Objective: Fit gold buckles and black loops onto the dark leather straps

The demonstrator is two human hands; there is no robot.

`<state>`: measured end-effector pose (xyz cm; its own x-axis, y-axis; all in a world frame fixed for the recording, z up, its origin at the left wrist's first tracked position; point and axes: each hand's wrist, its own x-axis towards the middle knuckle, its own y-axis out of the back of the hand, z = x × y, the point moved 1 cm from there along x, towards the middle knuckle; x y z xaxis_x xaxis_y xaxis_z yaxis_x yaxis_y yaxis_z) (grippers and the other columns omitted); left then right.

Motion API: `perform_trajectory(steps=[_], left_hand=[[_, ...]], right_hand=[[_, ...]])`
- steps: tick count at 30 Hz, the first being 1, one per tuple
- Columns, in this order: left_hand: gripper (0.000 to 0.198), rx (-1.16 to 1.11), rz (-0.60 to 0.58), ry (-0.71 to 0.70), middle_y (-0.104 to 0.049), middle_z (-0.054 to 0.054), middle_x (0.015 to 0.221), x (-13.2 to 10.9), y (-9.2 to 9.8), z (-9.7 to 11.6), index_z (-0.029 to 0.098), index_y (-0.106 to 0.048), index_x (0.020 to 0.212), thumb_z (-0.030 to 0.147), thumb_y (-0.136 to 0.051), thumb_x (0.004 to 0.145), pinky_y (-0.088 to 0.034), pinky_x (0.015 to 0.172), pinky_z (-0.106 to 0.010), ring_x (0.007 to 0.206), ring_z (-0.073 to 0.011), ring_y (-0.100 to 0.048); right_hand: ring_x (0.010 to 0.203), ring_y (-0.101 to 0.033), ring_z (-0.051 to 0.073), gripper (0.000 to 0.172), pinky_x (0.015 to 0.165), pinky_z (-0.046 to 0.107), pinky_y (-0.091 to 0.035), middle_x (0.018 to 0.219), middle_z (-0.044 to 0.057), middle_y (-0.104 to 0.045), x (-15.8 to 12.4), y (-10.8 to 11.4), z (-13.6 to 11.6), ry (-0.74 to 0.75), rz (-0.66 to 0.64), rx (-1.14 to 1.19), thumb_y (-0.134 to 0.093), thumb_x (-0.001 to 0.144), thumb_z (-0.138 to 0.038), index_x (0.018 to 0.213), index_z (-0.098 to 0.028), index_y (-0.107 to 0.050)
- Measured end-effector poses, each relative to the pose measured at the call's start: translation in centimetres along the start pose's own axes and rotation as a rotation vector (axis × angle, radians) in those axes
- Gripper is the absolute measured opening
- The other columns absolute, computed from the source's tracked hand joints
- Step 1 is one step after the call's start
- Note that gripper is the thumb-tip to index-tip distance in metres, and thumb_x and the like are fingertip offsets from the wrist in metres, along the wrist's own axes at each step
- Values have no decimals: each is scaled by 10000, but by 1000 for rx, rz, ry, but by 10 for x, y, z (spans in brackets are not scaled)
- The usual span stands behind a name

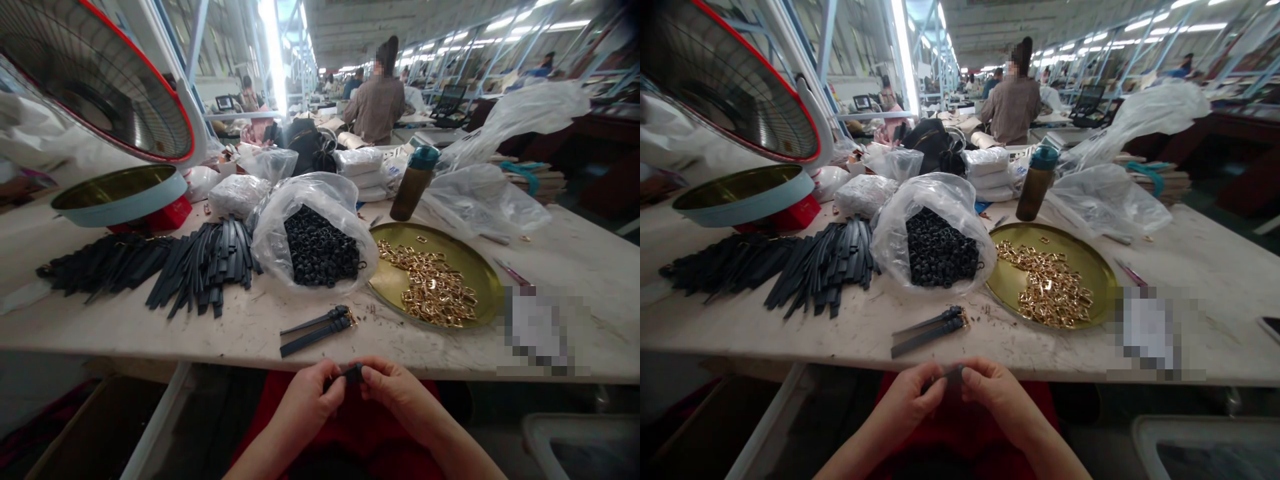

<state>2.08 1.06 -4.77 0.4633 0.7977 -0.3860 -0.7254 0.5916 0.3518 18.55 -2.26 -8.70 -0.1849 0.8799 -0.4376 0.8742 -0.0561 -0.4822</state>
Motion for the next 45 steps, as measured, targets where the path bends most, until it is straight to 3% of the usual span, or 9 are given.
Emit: perform_trajectory(steps=[5,8,14,21,25,28,32,38,45], left_hand=[[164,83,-35,-8,-447,56,491,-5,-1,5,190,-495,632,279,-456,764,-247,424,-201,442,-96,-395],[151,16,-2,-17,-496,41,524,-9,-1,7,180,-509,665,266,-455,777,-303,462,-198,484,-102,-440],[201,-273,-79,-93,-605,-8,720,-22,0,11,159,-486,995,194,-436,804,-377,531,-196,588,-105,-517],[78,-304,34,-66,-590,14,615,-21,-4,4,171,-442,869,170,-458,793,-383,509,-196,551,-106,-530],[57,-292,36,-64,-594,19,608,-18,-4,3,183,-424,816,155,-463,785,-394,545,-208,582,-115,-551],[92,-322,1,-76,-594,11,646,-14,-6,2,171,-460,879,149,-448,790,-402,553,-213,603,-119,-557],[257,-322,-36,-105,-613,-30,766,-9,-9,2,149,-486,1038,127,-439,787,-430,624,-231,689,-129,-571],[351,-468,-174,32,-597,-35,787,-4,-10,1,146,-424,1135,175,-452,786,-417,522,-212,542,-86,-532],[370,-421,-208,35,-585,-17,730,-2,-3,7,122,-429,1172,235,-447,820,-372,483,-200,498,-72,-492]], right_hand=[[570,-505,93,272,576,224,-395,657,4,-637,-4,-5,1,-28,-61,-61,-744,648,-345,841,-158,-702],[603,-516,104,257,604,233,-401,698,12,-644,-4,-12,3,18,-70,-75,-728,669,-337,842,-152,-690],[621,-546,122,255,637,250,-416,703,3,-639,-11,-24,3,104,-28,0,-701,700,-368,845,-166,-645],[709,-593,182,471,700,323,-447,775,70,-666,-22,-30,7,136,-44,76,-507,781,-580,870,-147,-668],[657,-572,154,411,648,287,-441,735,60,-659,-20,-26,9,110,-12,152,-570,757,-547,804,-153,-678],[655,-554,153,414,643,281,-430,726,43,-648,-16,-27,7,117,14,85,-614,713,-555,838,-164,-666],[630,-522,128,326,635,249,-405,676,-10,-611,-9,-25,7,151,87,-94,-766,599,-411,779,-172,-637],[540,-468,108,286,535,226,-357,598,-21,-557,-1,-16,16,77,33,25,-657,721,-429,794,-161,-590],[552,-478,113,275,564,235,-354,597,-21,-562,-1,-13,9,86,3,-61,-646,738,-416,793,-156,-575]])
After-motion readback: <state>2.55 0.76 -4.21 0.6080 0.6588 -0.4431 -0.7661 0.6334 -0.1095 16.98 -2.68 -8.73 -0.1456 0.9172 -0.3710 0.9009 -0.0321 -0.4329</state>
